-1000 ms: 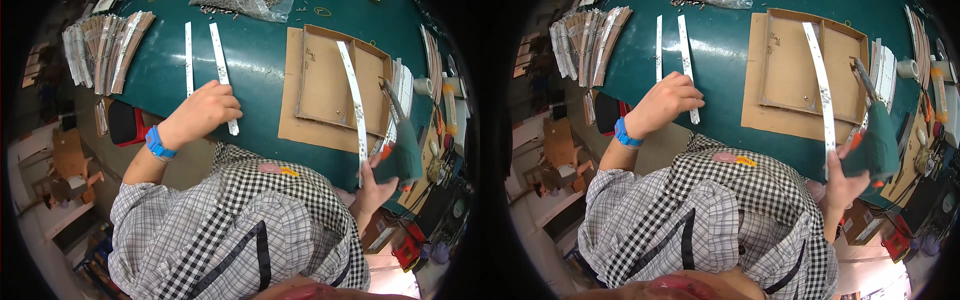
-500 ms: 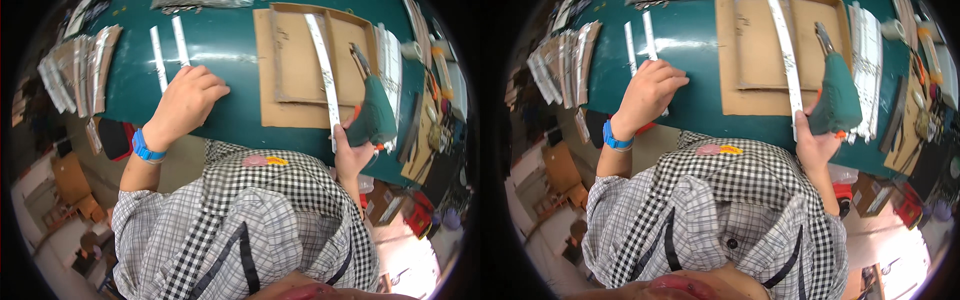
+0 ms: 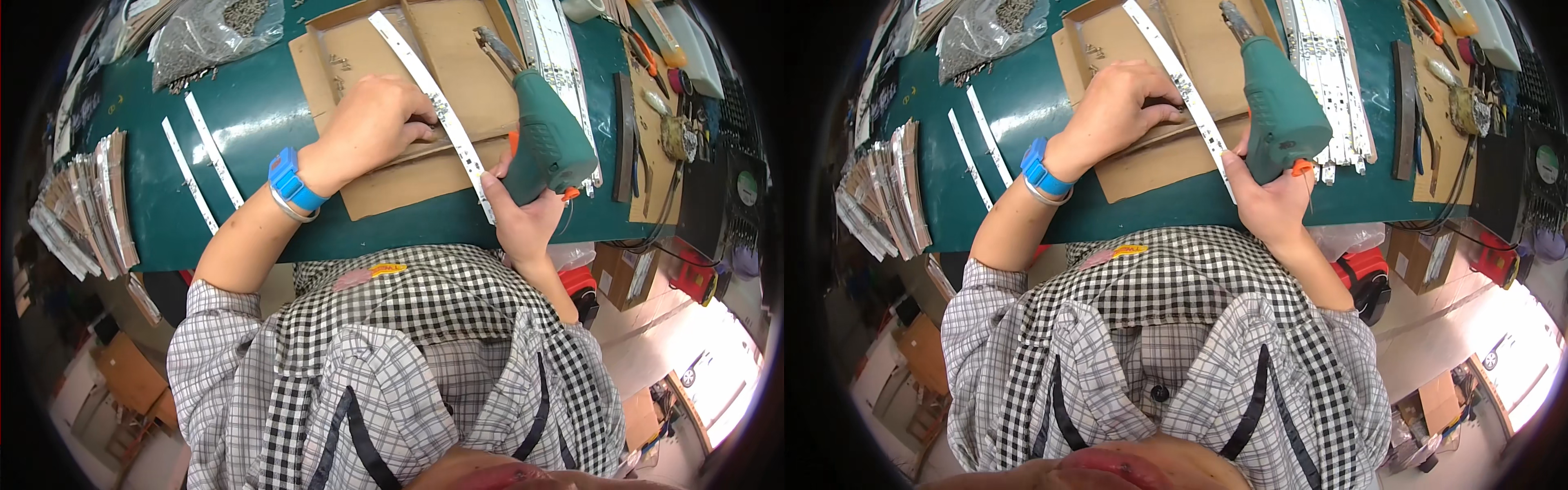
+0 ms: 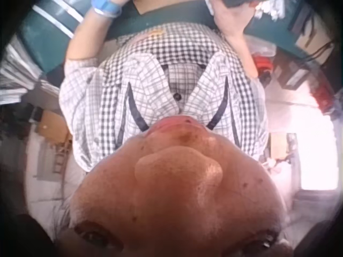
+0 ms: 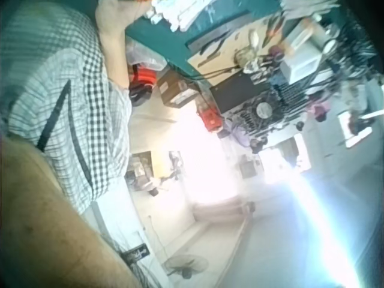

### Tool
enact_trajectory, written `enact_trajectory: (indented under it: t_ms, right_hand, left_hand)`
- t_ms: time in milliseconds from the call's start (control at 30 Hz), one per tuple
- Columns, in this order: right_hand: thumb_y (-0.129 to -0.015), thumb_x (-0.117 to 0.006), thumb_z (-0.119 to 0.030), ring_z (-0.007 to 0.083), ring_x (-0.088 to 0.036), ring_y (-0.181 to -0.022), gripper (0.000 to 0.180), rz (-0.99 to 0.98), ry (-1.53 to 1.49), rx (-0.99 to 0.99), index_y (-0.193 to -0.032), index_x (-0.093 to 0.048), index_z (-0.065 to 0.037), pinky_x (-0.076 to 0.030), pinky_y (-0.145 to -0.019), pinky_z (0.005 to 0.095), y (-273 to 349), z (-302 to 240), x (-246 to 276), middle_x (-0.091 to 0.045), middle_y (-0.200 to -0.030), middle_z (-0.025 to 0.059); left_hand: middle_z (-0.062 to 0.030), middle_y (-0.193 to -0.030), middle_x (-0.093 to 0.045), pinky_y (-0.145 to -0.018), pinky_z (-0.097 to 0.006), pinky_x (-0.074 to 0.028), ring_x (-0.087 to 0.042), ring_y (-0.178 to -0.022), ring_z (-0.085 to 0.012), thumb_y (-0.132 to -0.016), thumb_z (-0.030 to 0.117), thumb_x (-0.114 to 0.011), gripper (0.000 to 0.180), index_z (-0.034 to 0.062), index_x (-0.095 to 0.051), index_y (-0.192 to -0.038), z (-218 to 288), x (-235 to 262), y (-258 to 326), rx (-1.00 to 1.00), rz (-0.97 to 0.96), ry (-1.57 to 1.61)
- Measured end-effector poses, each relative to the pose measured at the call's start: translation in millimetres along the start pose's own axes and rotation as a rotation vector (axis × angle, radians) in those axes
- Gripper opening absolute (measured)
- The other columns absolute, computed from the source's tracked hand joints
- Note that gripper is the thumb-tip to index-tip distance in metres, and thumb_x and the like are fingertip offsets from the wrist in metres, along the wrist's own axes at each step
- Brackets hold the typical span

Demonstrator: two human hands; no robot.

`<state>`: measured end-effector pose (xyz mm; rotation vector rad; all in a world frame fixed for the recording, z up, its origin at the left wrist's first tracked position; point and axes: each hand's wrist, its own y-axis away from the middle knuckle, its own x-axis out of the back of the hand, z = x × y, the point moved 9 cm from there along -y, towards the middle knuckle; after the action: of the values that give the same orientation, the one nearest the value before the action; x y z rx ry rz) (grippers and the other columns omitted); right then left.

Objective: The recorder is gluing small components and rubber bands onto LED light strips using a glue gun.

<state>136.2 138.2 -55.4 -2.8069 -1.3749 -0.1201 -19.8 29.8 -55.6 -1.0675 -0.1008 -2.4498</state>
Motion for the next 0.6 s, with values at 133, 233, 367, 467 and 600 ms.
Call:
enact_trajectory:
  t_ms: [133,233,367,467,600]
  right_hand:
    - [-0.080,-0.069,0.008,0.0062,-0.054,-0.063,0.015,-0.008,-0.004,0.001,-0.087,-0.059,-0.001,-0.045,-0.057,0.0227,-2.1,0.6,-0.7,-0.058,-0.076,0.0002]
    - [-0.079,-0.069,0.008,0.0069,-0.054,-0.064,0.016,-0.031,0.077,0.031,-0.088,-0.058,-0.001,-0.044,-0.058,0.0235,-1.8,1.4,-0.9,-0.058,-0.076,0.0007]
    - [-0.078,-0.070,0.007,0.0078,-0.054,-0.066,0.018,-0.033,0.042,0.041,-0.089,-0.058,0.000,-0.045,-0.060,0.0246,-2.4,2.2,-3.5,-0.058,-0.077,0.0014]
    - [-0.078,-0.070,0.007,0.0082,-0.054,-0.067,0.018,-0.022,0.027,0.056,-0.090,-0.058,0.000,-0.045,-0.061,0.0243,-1.8,0.8,-5.2,-0.058,-0.078,0.0016]
    - [-0.078,-0.071,0.006,0.0088,-0.054,-0.065,0.018,-0.047,0.045,0.010,-0.088,-0.059,-0.001,-0.045,-0.060,0.0243,-0.3,7.5,-5.8,-0.058,-0.076,0.0014]
  left_hand:
    - [-0.0079,-0.085,-0.071,-0.076,-0.039,-0.051,-0.065,-0.082,-0.0275,-0.073,0.012,-0.078,0.014,0.0062,-0.074,-0.086,12.1,-2.9,1.2,-0.061,0.003,-0.086]
    - [-0.0074,-0.081,-0.071,-0.069,-0.035,-0.053,-0.068,-0.076,-0.0224,-0.075,0.010,-0.078,0.013,0.0053,-0.074,-0.086,15.6,4.7,0.8,-0.092,0.050,-0.085]
    - [-0.0075,-0.078,-0.073,-0.065,-0.027,-0.055,-0.070,-0.071,-0.0141,-0.078,0.008,-0.078,0.014,0.0027,-0.072,-0.089,-4.9,27.3,14.0,0.243,0.089,0.080]
    - [-0.0081,-0.079,-0.074,-0.067,-0.024,-0.056,-0.071,-0.074,-0.0120,-0.078,0.008,-0.079,0.017,0.0016,-0.072,-0.092,-17.3,33.2,17.7,0.324,0.164,0.163]
    - [-0.0085,-0.080,-0.074,-0.065,-0.025,-0.055,-0.071,-0.072,-0.0127,-0.078,0.007,-0.078,0.014,0.0019,-0.073,-0.090,-15.8,29.9,13.5,0.264,0.190,0.131]
